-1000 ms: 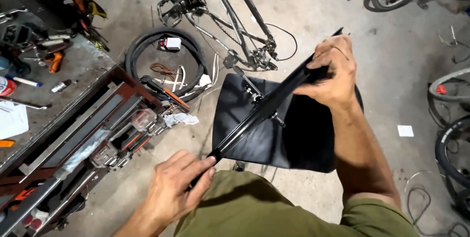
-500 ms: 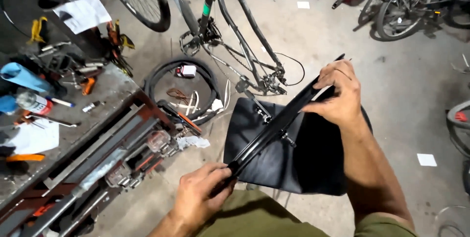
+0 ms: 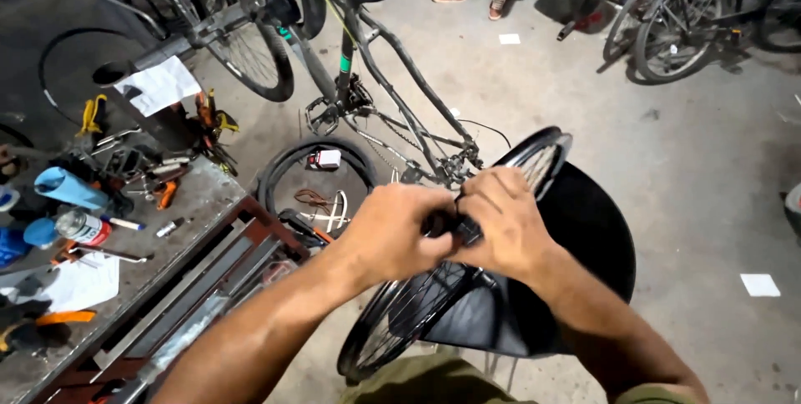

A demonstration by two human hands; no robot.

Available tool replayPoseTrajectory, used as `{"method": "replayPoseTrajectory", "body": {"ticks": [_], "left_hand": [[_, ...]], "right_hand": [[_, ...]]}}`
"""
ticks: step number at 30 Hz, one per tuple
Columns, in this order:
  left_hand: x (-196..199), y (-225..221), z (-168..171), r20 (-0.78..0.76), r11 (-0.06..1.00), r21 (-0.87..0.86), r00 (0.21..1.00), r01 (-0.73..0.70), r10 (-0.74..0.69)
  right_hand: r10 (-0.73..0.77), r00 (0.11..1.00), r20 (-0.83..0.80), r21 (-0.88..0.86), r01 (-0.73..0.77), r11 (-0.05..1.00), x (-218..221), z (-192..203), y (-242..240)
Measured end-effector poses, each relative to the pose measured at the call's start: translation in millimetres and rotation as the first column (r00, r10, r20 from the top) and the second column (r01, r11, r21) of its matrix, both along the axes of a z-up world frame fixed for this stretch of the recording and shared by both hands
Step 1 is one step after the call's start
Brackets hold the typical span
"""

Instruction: Truing a bicycle wheel by adjusting spokes and handling components at a repair station

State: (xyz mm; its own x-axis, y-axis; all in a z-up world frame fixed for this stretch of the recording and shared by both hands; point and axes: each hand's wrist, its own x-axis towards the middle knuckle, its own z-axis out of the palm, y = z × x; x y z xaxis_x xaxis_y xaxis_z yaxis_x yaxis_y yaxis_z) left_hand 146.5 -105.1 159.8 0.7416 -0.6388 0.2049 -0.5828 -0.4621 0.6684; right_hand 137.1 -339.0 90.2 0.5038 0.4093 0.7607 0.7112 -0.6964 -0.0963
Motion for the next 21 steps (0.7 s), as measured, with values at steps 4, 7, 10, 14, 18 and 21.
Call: {"method": "replayPoseTrajectory", "body": {"ticks": [4, 7, 10, 14, 18, 21], "left_hand": [[-7, -9, 10, 0.122, 0.99, -0.144, 0.992, 0.004, 0.014], [-9, -10, 3, 0.148, 0.943, -0.327, 0.989, 0.067, -0.019], [-19, 1, 3, 0.095, 0.92, -0.389, 0.995, 0.043, -0.007], [-46, 35, 13, -0.01, 0.937, -0.349, 1.0, 0.007, -0.011], [-82, 79, -4, -0.071, 0.985, -0.173, 0.997, 0.003, -0.015], [-108, 109, -29, -0.077, 0.985, -0.162, 0.995, -0.067, 0.056]], "right_hand": [[0.077, 0.995, 0.06, 0.102, -0.083, 0.991, 13, -1, -11], [0.073, 0.995, 0.063, 0.136, -0.081, 0.987, 20, -4, -25], [0.133, 0.99, 0.049, 0.203, -0.14, 0.969, 21, -3, -23], [0.181, 0.982, 0.064, 0.211, -0.19, 0.959, 22, 2, -21], [0.144, 0.984, 0.107, 0.137, -0.158, 0.978, 19, 9, -21], [0.139, 0.983, 0.117, 0.126, -0.154, 0.98, 21, 12, -28]]}}
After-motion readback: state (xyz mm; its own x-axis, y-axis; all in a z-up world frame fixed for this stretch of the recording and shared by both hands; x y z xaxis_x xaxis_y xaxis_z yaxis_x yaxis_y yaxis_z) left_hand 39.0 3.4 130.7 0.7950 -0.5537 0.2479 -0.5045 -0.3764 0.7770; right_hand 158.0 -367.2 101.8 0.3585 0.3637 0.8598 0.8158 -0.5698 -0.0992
